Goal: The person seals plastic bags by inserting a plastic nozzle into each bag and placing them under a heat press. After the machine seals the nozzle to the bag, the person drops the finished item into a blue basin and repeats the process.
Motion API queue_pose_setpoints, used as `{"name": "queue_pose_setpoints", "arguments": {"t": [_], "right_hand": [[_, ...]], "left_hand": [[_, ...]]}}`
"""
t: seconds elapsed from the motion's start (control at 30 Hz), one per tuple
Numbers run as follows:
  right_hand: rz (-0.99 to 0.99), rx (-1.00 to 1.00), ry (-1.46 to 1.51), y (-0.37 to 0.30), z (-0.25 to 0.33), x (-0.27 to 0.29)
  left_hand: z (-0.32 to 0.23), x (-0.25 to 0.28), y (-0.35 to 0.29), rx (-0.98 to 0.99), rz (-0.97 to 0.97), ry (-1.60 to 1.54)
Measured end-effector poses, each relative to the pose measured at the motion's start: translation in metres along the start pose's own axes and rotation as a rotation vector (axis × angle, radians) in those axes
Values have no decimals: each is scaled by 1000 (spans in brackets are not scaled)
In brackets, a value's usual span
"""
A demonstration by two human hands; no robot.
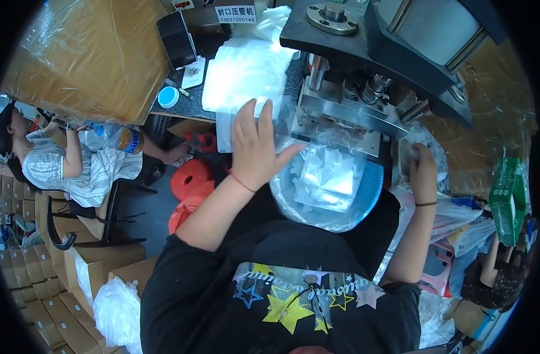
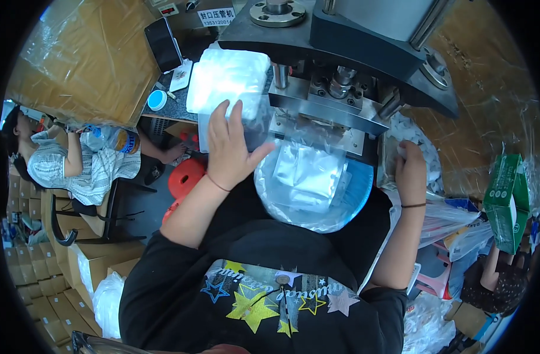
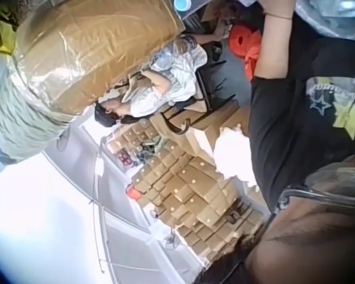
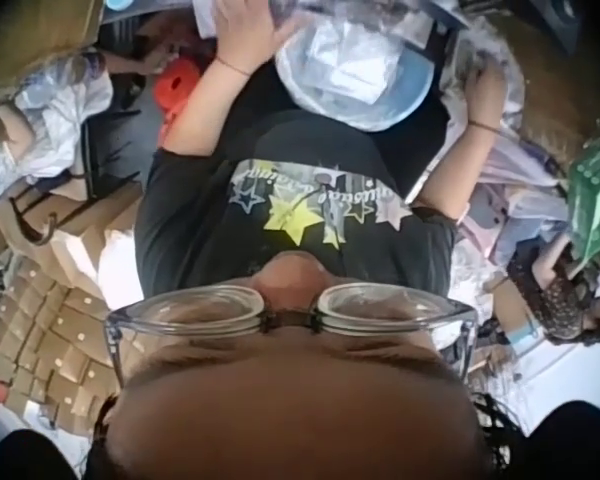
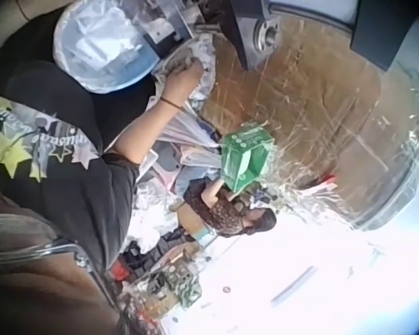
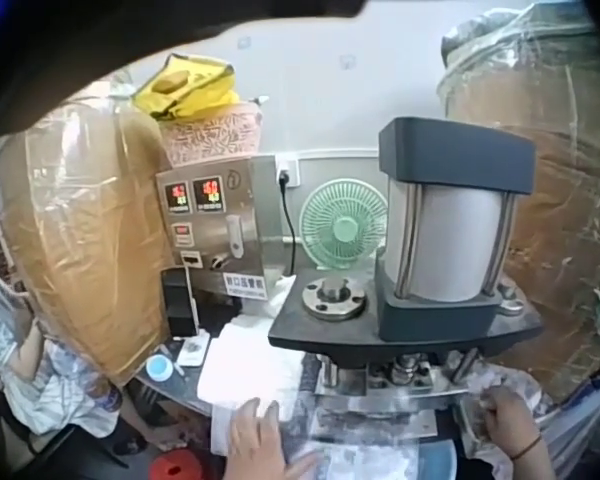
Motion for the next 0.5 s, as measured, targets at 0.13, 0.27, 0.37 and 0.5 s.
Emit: {"name": "queue_pose_setpoints", "arguments": {"t": [0.13,0.27,0.37,0.5], "right_hand": [[-56,-104,134,0,24,23],[-50,-13,224,-6,64,25],[107,75,423,-4,103,16],[96,156,586,5,125,26]], "left_hand": [[43,-24,-42,-187,233,51],[44,-20,-39,256,226,-563],[13,-12,-31,487,607,-1281],[-32,-2,-20,433,832,-1452]]}}
Point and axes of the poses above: each hand's wrist, its own y-axis towards the middle knuckle, its own x-axis out of the back of the hand, z = x × y, the point moved 1 cm from there along y, towards the middle knuckle, and after that the axes turned 2 degrees about z, right-handed, at the moved point
